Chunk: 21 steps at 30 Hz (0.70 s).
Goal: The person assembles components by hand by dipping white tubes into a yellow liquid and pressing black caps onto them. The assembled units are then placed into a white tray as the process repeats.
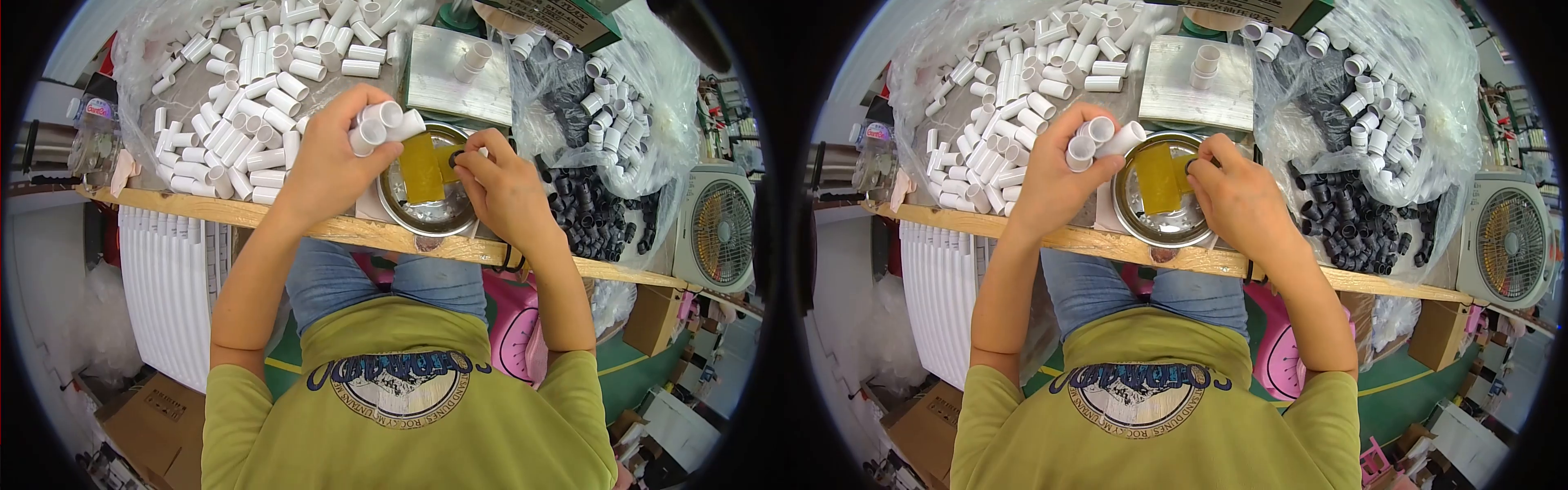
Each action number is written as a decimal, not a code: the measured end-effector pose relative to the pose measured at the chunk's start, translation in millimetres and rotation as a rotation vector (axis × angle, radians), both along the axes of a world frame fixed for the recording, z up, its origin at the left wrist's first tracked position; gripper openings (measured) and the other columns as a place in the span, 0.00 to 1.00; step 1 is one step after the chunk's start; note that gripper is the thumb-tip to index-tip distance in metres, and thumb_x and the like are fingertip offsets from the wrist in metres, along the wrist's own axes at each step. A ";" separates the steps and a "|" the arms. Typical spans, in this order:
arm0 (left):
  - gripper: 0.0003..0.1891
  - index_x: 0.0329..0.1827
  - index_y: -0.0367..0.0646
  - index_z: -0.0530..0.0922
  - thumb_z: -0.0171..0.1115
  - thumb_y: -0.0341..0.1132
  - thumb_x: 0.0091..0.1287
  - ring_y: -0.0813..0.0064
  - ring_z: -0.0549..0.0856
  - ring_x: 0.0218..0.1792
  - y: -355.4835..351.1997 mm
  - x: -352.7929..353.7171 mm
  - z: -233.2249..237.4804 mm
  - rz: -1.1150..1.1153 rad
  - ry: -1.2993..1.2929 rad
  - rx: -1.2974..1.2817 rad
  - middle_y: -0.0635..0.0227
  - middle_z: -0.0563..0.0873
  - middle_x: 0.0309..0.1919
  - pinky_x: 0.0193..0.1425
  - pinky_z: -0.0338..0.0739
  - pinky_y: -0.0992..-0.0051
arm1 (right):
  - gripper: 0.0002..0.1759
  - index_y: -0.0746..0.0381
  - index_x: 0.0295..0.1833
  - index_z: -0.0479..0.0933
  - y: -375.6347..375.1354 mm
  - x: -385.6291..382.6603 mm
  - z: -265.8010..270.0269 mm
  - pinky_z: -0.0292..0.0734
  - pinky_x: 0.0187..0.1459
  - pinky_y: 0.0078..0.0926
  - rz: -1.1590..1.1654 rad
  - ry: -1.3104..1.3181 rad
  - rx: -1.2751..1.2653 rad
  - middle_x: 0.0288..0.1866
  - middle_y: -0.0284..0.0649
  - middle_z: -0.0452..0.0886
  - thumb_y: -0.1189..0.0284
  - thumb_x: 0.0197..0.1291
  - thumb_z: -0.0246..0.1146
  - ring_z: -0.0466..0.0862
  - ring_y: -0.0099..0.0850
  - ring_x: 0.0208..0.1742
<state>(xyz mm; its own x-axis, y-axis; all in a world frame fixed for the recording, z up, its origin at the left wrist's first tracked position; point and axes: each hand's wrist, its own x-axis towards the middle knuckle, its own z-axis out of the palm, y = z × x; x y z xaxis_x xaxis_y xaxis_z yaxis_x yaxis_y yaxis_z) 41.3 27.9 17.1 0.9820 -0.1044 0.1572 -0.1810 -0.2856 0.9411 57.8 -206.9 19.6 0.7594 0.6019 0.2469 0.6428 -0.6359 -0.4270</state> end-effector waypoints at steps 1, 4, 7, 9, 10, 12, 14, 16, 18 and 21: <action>0.15 0.45 0.43 0.75 0.67 0.23 0.56 0.83 0.76 0.41 -2.1 -3.9 -0.7 0.020 -0.023 0.002 0.76 0.78 0.38 0.48 0.71 0.79 | 0.05 0.64 0.38 0.77 0.9 -1.5 0.7 0.77 0.35 0.36 -0.001 -0.005 -0.018 0.41 0.42 0.77 0.79 0.56 0.65 0.82 0.43 0.35; 0.15 0.44 0.42 0.76 0.67 0.23 0.54 0.75 0.78 0.39 -10.0 -12.2 -7.7 0.084 -0.182 0.102 0.69 0.79 0.37 0.45 0.73 0.75 | 0.05 0.65 0.39 0.77 0.9 -4.3 1.0 0.77 0.34 0.34 -0.032 -0.053 0.097 0.41 0.42 0.77 0.79 0.57 0.65 0.82 0.41 0.35; 0.15 0.44 0.41 0.78 0.67 0.23 0.53 0.62 0.81 0.37 -23.4 -20.0 -14.2 0.078 -0.442 0.196 0.61 0.79 0.38 0.40 0.75 0.70 | 0.04 0.66 0.39 0.77 3.6 -3.7 1.8 0.76 0.34 0.28 -0.082 -0.065 0.351 0.42 0.41 0.78 0.79 0.58 0.64 0.82 0.35 0.35; 0.14 0.43 0.42 0.78 0.67 0.23 0.53 0.61 0.81 0.36 -32.5 -23.8 -17.3 0.075 -0.552 0.204 0.61 0.80 0.38 0.38 0.75 0.70 | 0.03 0.66 0.39 0.78 7.8 -8.5 3.0 0.74 0.35 0.25 -0.138 0.084 0.528 0.42 0.40 0.78 0.79 0.60 0.63 0.81 0.30 0.35; 0.14 0.43 0.42 0.78 0.67 0.24 0.53 0.61 0.81 0.35 -35.2 -24.9 -17.6 0.073 -0.607 0.208 0.61 0.80 0.38 0.37 0.75 0.70 | 0.02 0.67 0.38 0.78 11.6 -14.4 5.3 0.73 0.35 0.23 -0.173 0.226 0.610 0.42 0.39 0.78 0.79 0.61 0.63 0.80 0.28 0.35; 0.13 0.42 0.42 0.79 0.68 0.24 0.53 0.64 0.81 0.34 -36.7 -25.4 -13.7 0.066 -0.599 0.165 0.61 0.80 0.36 0.35 0.75 0.72 | 0.03 0.67 0.38 0.77 11.5 -19.9 11.9 0.72 0.37 0.22 -0.217 0.440 0.689 0.41 0.37 0.77 0.77 0.64 0.62 0.78 0.24 0.35; 0.13 0.42 0.41 0.79 0.69 0.25 0.54 0.68 0.82 0.34 -36.9 -27.6 -10.3 0.040 -0.462 0.074 0.64 0.81 0.35 0.35 0.75 0.73 | 0.06 0.66 0.40 0.76 5.6 -20.0 18.2 0.71 0.39 0.23 -0.238 0.581 0.686 0.39 0.36 0.76 0.74 0.68 0.59 0.75 0.22 0.35; 0.13 0.43 0.41 0.78 0.70 0.26 0.56 0.74 0.82 0.34 -38.6 -30.0 -3.3 -0.018 -0.099 -0.203 0.67 0.82 0.35 0.34 0.76 0.75 | 0.08 0.66 0.45 0.74 -0.4 -12.2 5.7 0.70 0.38 0.22 -0.206 0.549 0.999 0.39 0.36 0.75 0.71 0.71 0.55 0.73 0.21 0.35; 0.13 0.44 0.40 0.77 0.70 0.27 0.58 0.79 0.81 0.33 -43.3 -32.3 0.9 -0.088 0.197 -0.430 0.69 0.82 0.34 0.34 0.76 0.77 | 0.10 0.66 0.49 0.71 1.8 -8.9 0.7 0.69 0.37 0.20 -0.196 0.510 1.242 0.39 0.36 0.74 0.69 0.74 0.52 0.72 0.20 0.35; 0.14 0.45 0.39 0.76 0.70 0.29 0.59 0.84 0.80 0.31 -56.5 -33.4 2.8 -0.179 0.469 -0.727 0.71 0.81 0.34 0.34 0.75 0.80 | 0.12 0.65 0.55 0.67 27.0 -15.3 1.3 0.69 0.38 0.18 -0.134 0.458 1.387 0.42 0.36 0.73 0.69 0.76 0.47 0.72 0.20 0.37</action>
<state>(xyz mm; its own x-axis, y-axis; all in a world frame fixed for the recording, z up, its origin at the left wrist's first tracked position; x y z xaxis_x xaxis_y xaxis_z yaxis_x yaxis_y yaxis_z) 7.9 -28.6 19.9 0.9407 -0.2933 -0.1703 0.2843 0.4083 0.8675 42.5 -179.9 20.9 0.9589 0.0086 0.2836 0.2562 0.4031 -0.8786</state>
